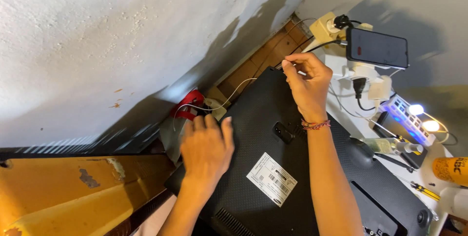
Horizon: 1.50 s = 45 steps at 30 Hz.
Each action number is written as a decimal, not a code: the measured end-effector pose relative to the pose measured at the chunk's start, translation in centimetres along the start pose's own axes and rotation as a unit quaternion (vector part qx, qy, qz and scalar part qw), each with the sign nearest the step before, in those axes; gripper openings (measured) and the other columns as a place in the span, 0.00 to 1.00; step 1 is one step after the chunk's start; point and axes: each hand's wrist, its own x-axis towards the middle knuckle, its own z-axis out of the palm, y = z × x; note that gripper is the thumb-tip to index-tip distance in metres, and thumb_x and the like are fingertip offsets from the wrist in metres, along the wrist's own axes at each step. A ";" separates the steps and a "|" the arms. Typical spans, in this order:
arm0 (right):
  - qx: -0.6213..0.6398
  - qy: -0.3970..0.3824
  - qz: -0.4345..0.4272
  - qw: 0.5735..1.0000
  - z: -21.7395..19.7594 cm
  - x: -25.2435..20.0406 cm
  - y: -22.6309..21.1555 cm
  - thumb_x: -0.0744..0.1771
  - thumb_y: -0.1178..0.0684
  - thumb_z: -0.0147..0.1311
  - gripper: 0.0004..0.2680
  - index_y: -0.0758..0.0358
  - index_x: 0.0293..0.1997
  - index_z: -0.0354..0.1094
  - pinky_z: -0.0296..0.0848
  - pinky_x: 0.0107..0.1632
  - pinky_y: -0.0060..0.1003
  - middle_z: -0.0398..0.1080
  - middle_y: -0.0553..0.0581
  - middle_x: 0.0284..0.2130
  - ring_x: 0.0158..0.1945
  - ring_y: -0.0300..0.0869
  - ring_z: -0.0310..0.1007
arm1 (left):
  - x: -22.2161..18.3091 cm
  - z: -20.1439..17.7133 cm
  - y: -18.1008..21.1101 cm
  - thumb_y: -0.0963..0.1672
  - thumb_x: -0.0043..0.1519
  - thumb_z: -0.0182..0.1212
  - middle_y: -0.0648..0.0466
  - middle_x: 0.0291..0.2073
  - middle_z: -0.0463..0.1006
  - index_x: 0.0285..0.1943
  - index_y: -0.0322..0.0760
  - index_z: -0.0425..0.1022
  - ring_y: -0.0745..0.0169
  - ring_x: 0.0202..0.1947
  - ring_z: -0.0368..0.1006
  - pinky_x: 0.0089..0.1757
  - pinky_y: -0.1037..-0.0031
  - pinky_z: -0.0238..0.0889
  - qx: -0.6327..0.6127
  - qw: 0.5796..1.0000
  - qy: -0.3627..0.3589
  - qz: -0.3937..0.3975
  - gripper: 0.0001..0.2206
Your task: Aligning and screwing the back panel of a television onto its chassis during a repair process.
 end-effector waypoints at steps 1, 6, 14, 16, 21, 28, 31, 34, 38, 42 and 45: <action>-0.001 0.003 -0.003 1.000 -0.1 0.1 0.1 0.66 0.65 0.62 0.02 0.66 0.39 0.75 0.71 0.27 0.24 0.75 0.59 0.29 0.26 0.34 0.69 | 0.6 0.5 1.1 0.54 0.68 0.49 0.44 0.31 0.77 0.38 0.36 0.77 0.37 0.36 0.77 0.30 0.57 0.72 -0.002 1.000 0.002 0.003 0.21; 0.030 0.012 0.017 0.999 -0.4 0.1 0.6 0.66 0.64 0.62 0.02 0.67 0.39 0.74 0.70 0.24 0.23 0.74 0.57 0.28 0.24 0.34 0.68 | 5.7 1.7 6.1 0.54 0.71 0.34 0.40 0.41 0.79 0.48 0.30 0.76 0.37 0.47 0.76 0.44 0.53 0.69 -0.109 0.986 -0.125 0.005 0.28; 0.006 0.032 0.039 0.999 -0.4 0.6 0.6 0.66 0.63 0.62 0.02 0.64 0.38 0.76 0.70 0.29 0.24 0.75 0.56 0.29 0.30 0.34 0.70 | 12.8 6.9 7.5 0.56 0.70 0.34 0.36 0.33 0.82 0.40 0.30 0.83 0.36 0.39 0.82 0.37 0.52 0.73 -0.235 0.935 -0.238 -0.116 0.33; -0.014 0.030 0.042 0.999 -0.4 0.8 0.6 0.66 0.63 0.62 0.02 0.63 0.38 0.77 0.69 0.31 0.23 0.75 0.54 0.30 0.33 0.33 0.71 | 13.6 8.3 6.9 0.57 0.70 0.34 0.36 0.33 0.82 0.39 0.29 0.83 0.36 0.39 0.82 0.37 0.52 0.74 -0.254 0.921 -0.266 -0.126 0.33; -0.106 -0.015 0.021 0.994 0.2 1.0 0.0 0.64 0.63 0.65 0.03 0.61 0.36 0.78 0.72 0.34 0.26 0.76 0.54 0.27 0.33 0.36 0.74 | 14.0 9.3 6.6 0.56 0.69 0.37 0.37 0.34 0.82 0.42 0.30 0.83 0.37 0.39 0.82 0.38 0.56 0.75 -0.258 0.917 -0.268 -0.142 0.31; -0.155 -0.077 0.081 0.982 0.5 1.5 -1.3 0.63 0.61 0.64 0.03 0.58 0.35 0.79 0.73 0.34 0.27 0.77 0.54 0.27 0.31 0.36 0.74 | 13.0 3.0 7.1 0.54 0.70 0.37 0.34 0.40 0.82 0.48 0.28 0.82 0.36 0.45 0.81 0.44 0.55 0.75 -0.277 0.905 -0.300 -0.120 0.29; -0.144 -0.087 0.093 0.981 0.3 1.4 -1.4 0.63 0.62 0.62 0.05 0.58 0.37 0.80 0.74 0.34 0.26 0.78 0.54 0.29 0.33 0.33 0.73 | 12.9 4.3 6.8 0.54 0.69 0.37 0.35 0.39 0.82 0.48 0.28 0.82 0.35 0.44 0.81 0.42 0.53 0.75 -0.272 0.910 -0.292 -0.112 0.29; -0.161 -0.081 0.116 0.977 0.2 2.0 -1.4 0.62 0.60 0.63 0.05 0.54 0.35 0.80 0.74 0.34 0.25 0.79 0.52 0.30 0.32 0.32 0.73 | 13.3 4.6 7.1 0.54 0.69 0.37 0.35 0.38 0.82 0.46 0.28 0.82 0.34 0.43 0.81 0.42 0.53 0.75 -0.270 0.915 -0.281 -0.108 0.29; -0.159 -0.090 0.121 0.976 0.1 1.8 -1.3 0.61 0.61 0.63 0.05 0.55 0.35 0.81 0.74 0.32 0.26 0.78 0.54 0.27 0.31 0.33 0.72 | 13.2 4.9 7.2 0.54 0.68 0.38 0.35 0.37 0.82 0.45 0.28 0.82 0.35 0.42 0.81 0.41 0.54 0.75 -0.269 0.914 -0.281 -0.113 0.29; -0.160 -0.092 0.103 0.977 0.2 1.8 -0.8 0.61 0.62 0.64 0.06 0.55 0.35 0.82 0.74 0.30 0.24 0.77 0.55 0.26 0.31 0.32 0.72 | 13.3 4.9 7.3 0.53 0.68 0.38 0.37 0.34 0.82 0.41 0.29 0.83 0.36 0.40 0.82 0.38 0.56 0.76 -0.261 0.918 -0.275 -0.115 0.28; -0.157 -0.095 0.100 0.978 0.2 1.8 -1.0 0.61 0.62 0.64 0.06 0.56 0.36 0.82 0.74 0.30 0.23 0.77 0.55 0.25 0.30 0.32 0.71 | 13.5 5.4 7.3 0.53 0.68 0.39 0.37 0.33 0.82 0.39 0.29 0.83 0.36 0.39 0.82 0.38 0.56 0.76 -0.263 0.923 -0.262 -0.107 0.27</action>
